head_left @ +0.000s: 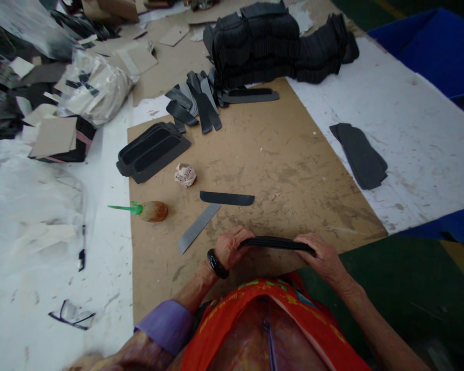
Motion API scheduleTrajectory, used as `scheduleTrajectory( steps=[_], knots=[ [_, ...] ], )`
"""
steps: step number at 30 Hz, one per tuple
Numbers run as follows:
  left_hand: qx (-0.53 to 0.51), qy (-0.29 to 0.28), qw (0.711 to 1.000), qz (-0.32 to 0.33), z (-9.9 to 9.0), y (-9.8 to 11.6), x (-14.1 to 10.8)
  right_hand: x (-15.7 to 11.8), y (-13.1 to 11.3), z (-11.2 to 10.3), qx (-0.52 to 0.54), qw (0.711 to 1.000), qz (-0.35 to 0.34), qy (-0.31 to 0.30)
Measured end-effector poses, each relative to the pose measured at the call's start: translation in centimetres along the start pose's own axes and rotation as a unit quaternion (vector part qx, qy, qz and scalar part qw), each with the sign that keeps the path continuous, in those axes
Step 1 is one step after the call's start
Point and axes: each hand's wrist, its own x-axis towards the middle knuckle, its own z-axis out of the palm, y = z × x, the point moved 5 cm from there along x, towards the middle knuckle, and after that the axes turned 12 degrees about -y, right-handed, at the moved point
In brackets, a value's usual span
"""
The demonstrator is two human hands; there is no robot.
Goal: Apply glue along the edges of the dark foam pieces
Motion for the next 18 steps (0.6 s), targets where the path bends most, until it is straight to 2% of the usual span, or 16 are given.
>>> scheduleTrajectory(
  steps=[3, 6, 10, 13, 16, 18],
  knots=[
    [-0.059, -0.028, 0.996, -0.053, -0.2, -0.3, 0.4, 0.3, 0.5, -0.4, 0.029, 0.995, 0.091, -0.042],
    [-0.152, -0.062, 0.978, -0.128, -0.3, -1.2, 1.1, 0.9, 0.8, -0.9, 0.064, 0.979, 0.176, -0.087],
    [-0.216, -0.092, 0.960, -0.153, -0.7, -1.8, 1.5, 2.0, 0.0, -1.3, 0.113, 0.965, 0.188, -0.140],
    [-0.240, -0.095, 0.952, -0.163, -1.4, -1.8, 1.2, 2.6, -0.2, -1.4, 0.119, 0.960, 0.199, -0.154],
    [-0.267, -0.081, 0.945, -0.173, -2.9, -2.2, 1.3, 4.3, 0.4, -1.5, 0.120, 0.959, 0.206, -0.151],
    [-0.299, -0.060, 0.936, -0.175, -4.6, -3.0, 1.6, 6.7, 0.4, -2.0, 0.130, 0.963, 0.185, -0.144]
  ],
)
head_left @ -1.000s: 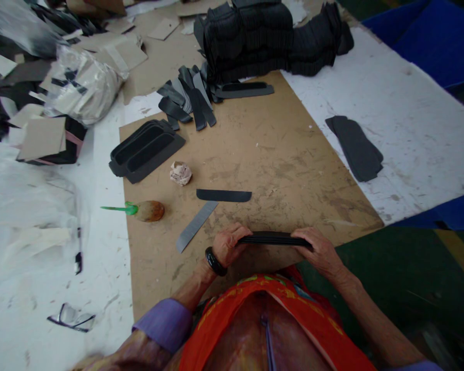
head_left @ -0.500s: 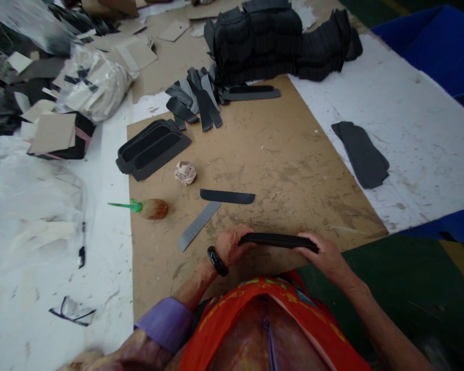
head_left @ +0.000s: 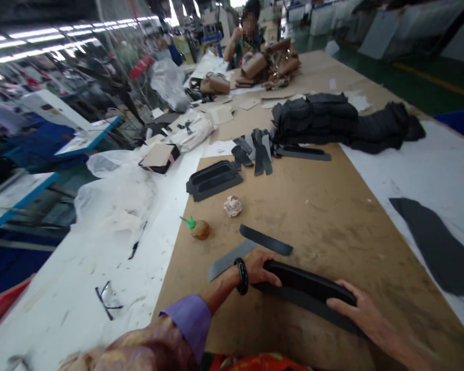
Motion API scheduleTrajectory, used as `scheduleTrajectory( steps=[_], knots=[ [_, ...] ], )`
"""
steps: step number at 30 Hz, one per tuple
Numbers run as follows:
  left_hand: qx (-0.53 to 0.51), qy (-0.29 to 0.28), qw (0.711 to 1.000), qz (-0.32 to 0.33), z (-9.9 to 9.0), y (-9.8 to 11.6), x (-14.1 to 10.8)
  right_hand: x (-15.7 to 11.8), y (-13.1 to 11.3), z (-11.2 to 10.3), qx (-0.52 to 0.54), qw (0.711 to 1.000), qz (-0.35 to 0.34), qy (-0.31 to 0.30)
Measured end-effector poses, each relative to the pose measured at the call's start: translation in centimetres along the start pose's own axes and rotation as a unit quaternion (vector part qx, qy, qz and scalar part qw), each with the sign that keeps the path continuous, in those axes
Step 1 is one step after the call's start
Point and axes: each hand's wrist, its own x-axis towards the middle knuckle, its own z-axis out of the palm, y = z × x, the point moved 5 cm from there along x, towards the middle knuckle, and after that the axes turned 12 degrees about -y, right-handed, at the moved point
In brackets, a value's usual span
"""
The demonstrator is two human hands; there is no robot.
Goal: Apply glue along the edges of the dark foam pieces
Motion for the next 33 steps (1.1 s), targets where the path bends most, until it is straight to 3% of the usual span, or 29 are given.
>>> scheduleTrajectory(
  steps=[4, 8, 13, 17, 20, 26, 29, 33],
  knots=[
    [-0.028, 0.069, 0.997, 0.024, -4.9, 0.6, -0.5, 4.4, -4.7, -1.9, -0.021, 0.997, -0.061, -0.039],
    [-0.036, 0.128, 0.990, 0.045, -9.4, 0.7, -1.2, 9.0, -9.6, -3.6, -0.066, 0.993, -0.079, -0.058],
    [0.009, 0.185, 0.981, 0.054, -13.1, 0.9, -0.6, 13.7, -13.3, -5.3, -0.121, 0.985, -0.096, -0.082],
    [0.101, 0.156, 0.981, 0.049, -13.5, 2.4, -0.1, 14.2, -15.4, -6.5, -0.203, 0.968, -0.129, -0.072],
    [0.181, 0.129, 0.974, 0.045, -12.9, 4.2, 0.3, 13.1, -16.7, -7.0, -0.276, 0.946, -0.167, -0.027],
    [0.310, 0.101, 0.945, 0.025, -11.2, 6.5, 2.7, 13.0, -15.6, -7.0, -0.306, 0.924, -0.228, 0.041],
    [0.398, 0.084, 0.914, -0.003, -10.6, 6.2, 3.9, 13.8, -14.2, -6.9, -0.299, 0.928, -0.222, 0.024],
    [0.438, 0.062, 0.897, -0.022, -10.3, 5.7, 4.7, 14.1, -13.6, -6.4, -0.333, 0.917, -0.213, -0.048]
  ],
)
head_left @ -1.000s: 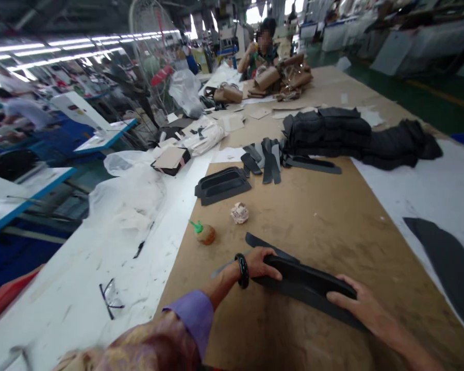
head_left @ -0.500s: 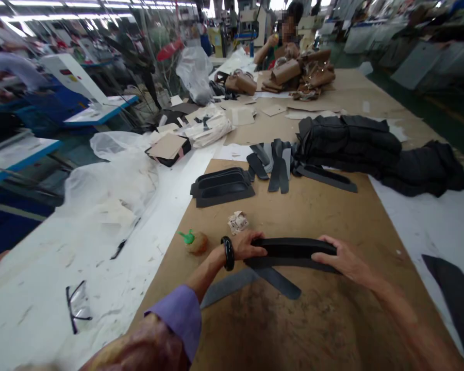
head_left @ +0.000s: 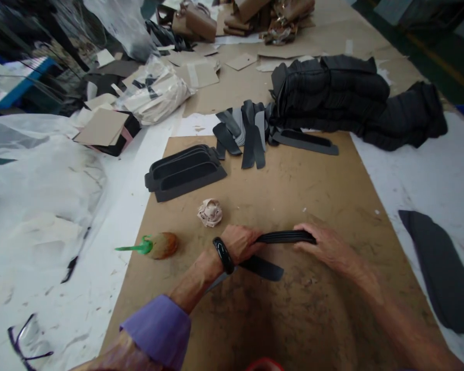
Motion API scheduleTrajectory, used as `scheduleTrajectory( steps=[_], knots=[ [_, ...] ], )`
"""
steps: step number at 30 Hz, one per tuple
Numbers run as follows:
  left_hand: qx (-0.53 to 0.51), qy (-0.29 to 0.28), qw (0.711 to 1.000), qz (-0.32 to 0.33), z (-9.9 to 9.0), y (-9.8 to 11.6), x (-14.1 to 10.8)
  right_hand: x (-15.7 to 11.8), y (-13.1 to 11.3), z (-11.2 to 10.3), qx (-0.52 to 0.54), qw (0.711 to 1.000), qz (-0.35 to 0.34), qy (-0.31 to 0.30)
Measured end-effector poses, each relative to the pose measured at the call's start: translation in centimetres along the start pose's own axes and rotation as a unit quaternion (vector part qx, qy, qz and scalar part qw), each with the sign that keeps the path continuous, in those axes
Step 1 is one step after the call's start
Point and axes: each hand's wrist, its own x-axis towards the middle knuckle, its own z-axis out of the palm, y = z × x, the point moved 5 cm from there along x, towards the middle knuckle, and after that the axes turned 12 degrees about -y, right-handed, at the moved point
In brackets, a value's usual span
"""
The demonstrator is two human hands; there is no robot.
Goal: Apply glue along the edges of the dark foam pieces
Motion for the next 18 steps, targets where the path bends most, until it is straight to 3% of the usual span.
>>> scheduleTrajectory(
  steps=[10, 14, 18],
  knots=[
    [0.022, -0.020, 0.999, -0.014, 0.1, 1.1, 0.2, 1.7, -4.7, 1.2, -0.160, 0.977, -0.140, -0.027],
    [-0.018, -0.009, 1.000, -0.012, 0.0, 1.1, 0.1, 2.1, -4.4, 1.5, -0.155, 0.976, -0.153, -0.019],
    [-0.028, -0.013, 0.999, -0.007, 0.0, 0.7, 0.1, 1.4, -2.5, 1.2, -0.122, 0.982, -0.141, -0.025]
  ],
)
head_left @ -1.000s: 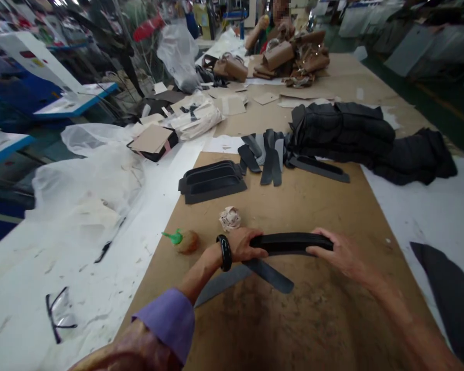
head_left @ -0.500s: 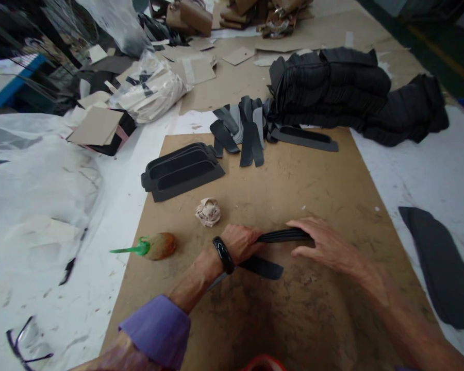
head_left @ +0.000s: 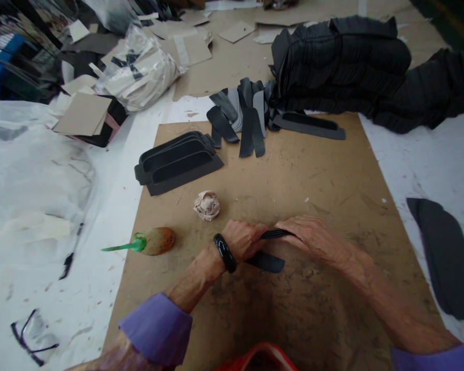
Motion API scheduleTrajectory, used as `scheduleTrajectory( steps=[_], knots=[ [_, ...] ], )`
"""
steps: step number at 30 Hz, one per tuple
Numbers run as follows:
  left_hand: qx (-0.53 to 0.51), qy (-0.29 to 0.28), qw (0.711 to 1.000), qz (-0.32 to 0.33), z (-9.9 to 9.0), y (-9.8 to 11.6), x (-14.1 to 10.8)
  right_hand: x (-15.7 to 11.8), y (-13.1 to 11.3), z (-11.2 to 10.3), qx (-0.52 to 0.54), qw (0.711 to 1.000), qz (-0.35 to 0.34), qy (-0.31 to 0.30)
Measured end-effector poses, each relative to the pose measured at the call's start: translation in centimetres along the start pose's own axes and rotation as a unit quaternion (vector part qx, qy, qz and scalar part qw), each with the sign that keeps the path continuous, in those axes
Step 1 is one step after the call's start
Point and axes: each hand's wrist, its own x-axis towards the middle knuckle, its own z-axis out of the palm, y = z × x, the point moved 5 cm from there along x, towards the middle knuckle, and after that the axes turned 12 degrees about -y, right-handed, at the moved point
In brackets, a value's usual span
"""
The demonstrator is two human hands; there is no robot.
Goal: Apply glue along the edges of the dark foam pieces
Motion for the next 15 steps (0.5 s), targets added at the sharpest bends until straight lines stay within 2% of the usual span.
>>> scheduleTrajectory(
  steps=[5, 11, 15],
  knots=[
    [0.033, -0.030, 0.999, -0.006, 0.6, -0.5, 0.1, -2.4, 2.2, 0.3, 0.047, 0.998, 0.048, 0.005],
    [0.033, -0.029, 0.999, 0.001, 0.9, -0.8, 0.4, -3.2, 2.8, 0.8, 0.087, 0.994, 0.067, 0.011],
    [0.018, -0.017, 1.000, 0.007, 1.1, -1.3, 0.2, -3.6, 3.0, 1.0, 0.110, 0.990, 0.078, 0.045]
  ],
)
